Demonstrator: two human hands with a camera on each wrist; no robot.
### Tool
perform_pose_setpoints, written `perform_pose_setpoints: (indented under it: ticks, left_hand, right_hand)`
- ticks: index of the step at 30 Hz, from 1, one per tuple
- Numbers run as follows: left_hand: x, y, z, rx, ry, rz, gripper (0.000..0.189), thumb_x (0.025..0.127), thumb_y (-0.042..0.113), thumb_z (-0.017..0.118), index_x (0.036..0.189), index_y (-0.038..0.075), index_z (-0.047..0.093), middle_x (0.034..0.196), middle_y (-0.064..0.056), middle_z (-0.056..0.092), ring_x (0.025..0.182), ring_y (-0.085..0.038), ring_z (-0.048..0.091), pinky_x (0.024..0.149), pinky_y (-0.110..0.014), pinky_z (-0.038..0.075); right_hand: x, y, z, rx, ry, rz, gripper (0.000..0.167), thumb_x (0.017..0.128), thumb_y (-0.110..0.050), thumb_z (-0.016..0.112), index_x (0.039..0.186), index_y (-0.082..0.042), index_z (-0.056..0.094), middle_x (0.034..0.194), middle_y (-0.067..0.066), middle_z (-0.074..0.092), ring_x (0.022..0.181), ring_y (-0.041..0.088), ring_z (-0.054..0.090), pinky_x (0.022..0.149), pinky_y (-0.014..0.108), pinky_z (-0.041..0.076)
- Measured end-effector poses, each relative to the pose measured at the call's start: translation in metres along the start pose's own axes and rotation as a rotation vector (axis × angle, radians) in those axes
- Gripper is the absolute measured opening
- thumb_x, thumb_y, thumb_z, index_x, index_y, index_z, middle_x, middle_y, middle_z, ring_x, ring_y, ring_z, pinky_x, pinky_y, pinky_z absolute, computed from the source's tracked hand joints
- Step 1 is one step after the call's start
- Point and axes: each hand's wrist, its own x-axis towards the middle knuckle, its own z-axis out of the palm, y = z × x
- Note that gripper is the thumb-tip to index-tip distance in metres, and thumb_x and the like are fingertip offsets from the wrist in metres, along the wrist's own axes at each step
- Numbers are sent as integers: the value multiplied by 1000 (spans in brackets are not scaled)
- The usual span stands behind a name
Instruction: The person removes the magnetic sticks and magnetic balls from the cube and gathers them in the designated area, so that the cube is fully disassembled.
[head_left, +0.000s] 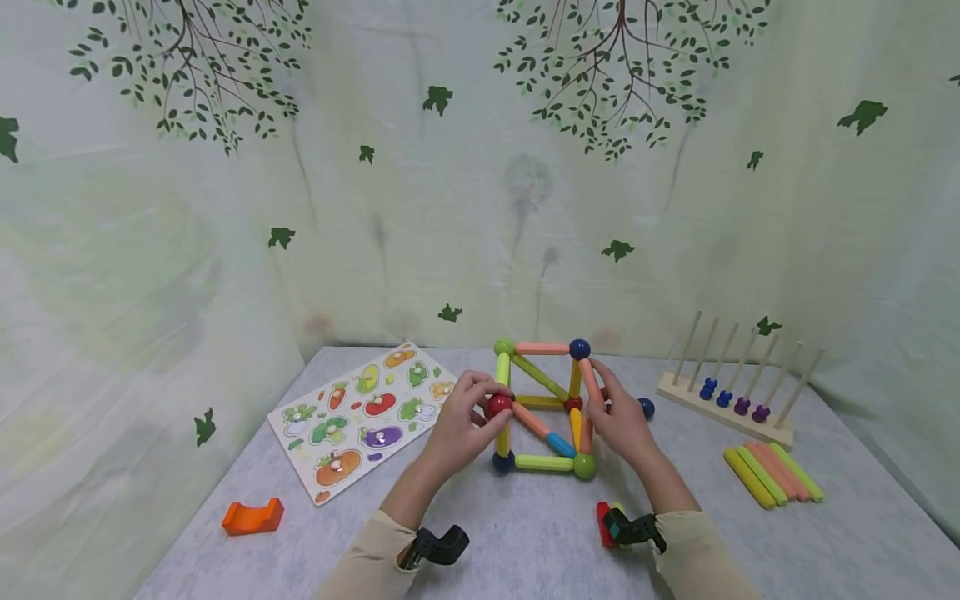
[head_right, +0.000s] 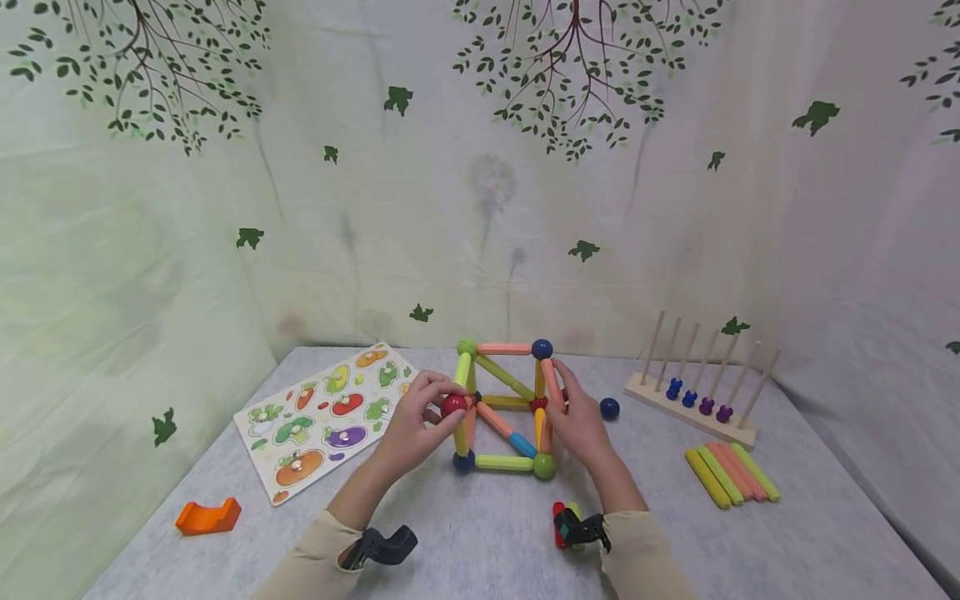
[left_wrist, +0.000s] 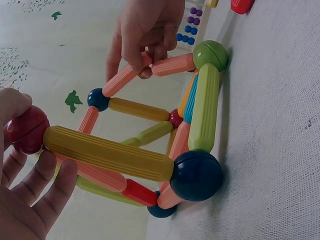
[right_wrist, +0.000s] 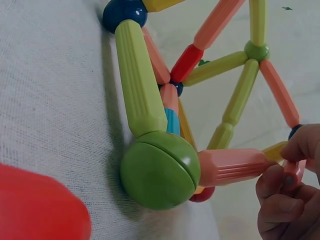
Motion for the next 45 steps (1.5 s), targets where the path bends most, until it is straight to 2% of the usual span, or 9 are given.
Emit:
perform_pose_setpoints:
  ticks: [9,16,25,30,32,34,37,39,45]
  left_hand:
    - [0,0,0,-8,-7,9,23,92,17,71,115,11,69,116,1,54,98,-13,57,73,-23,57]
    - [2,0,1,-5,1,13,21,92,17,72,113,15,69,115,2,54,98,-13,58,72,-23,57]
    - [0,2,-2,-7,1,26,23,92,16,71,114,10,69,116,-1,54,98,-16,58,72,-23,57]
    - [-1,2,-1,-3,5,33,23,92,16,71,114,11,69,115,-1,55,98,-15,58,72,-23,57]
    - [-1,2,-1,2,5,30,22,93,17,71,114,13,69,115,-1,54,98,-15,58,72,-23,57]
    - [-1,1,-1,4,3,23,21,93,17,71,114,15,69,115,0,54,98,-14,58,72,-23,57]
    - [-1,1,-1,-2,-2,13,20,93,18,71,113,16,69,115,1,54,97,-13,58,72,-23,56]
    - [-1,1,-1,-7,-5,8,20,93,18,71,113,17,69,115,1,54,97,-13,58,73,-23,56]
    - [-1,1,-1,-12,-6,0,21,93,18,71,113,17,69,115,2,54,97,-12,58,73,-23,56]
  right_hand:
    - [0,-2,-11,-87,22,-34,61,102,-25,54,155,-38,27,91,11,56,65,21,49,55,27,42]
    - [1,-6,-23,-172,-19,-11,57,103,-28,48,156,-38,27,91,14,58,63,22,49,52,26,40]
    - [2,-11,-31,-161,-83,0,56,105,-27,44,157,-33,27,96,15,59,68,22,48,55,25,40]
    - [4,-12,-34,-153,-119,21,55,105,-28,41,158,-33,27,93,18,56,60,22,47,51,24,38]
    - [5,-12,-36,-147,-135,19,55,104,-26,39,157,-32,28,102,19,58,55,23,47,49,25,37]
    - [5,-10,-37,-147,-162,19,55,103,-24,38,157,-32,30,97,21,60,52,23,47,49,26,37]
    - [4,-6,-37,-154,-203,12,55,104,-24,38,157,-29,29,87,14,63,53,23,49,51,28,38]
    - [4,-4,-36,-171,-224,28,55,104,-26,38,158,-26,27,73,10,60,56,22,51,54,28,39]
    - [-5,9,-40,-158,-203,82,47,100,-22,47,145,-8,41,88,11,69,66,21,54,59,29,42]
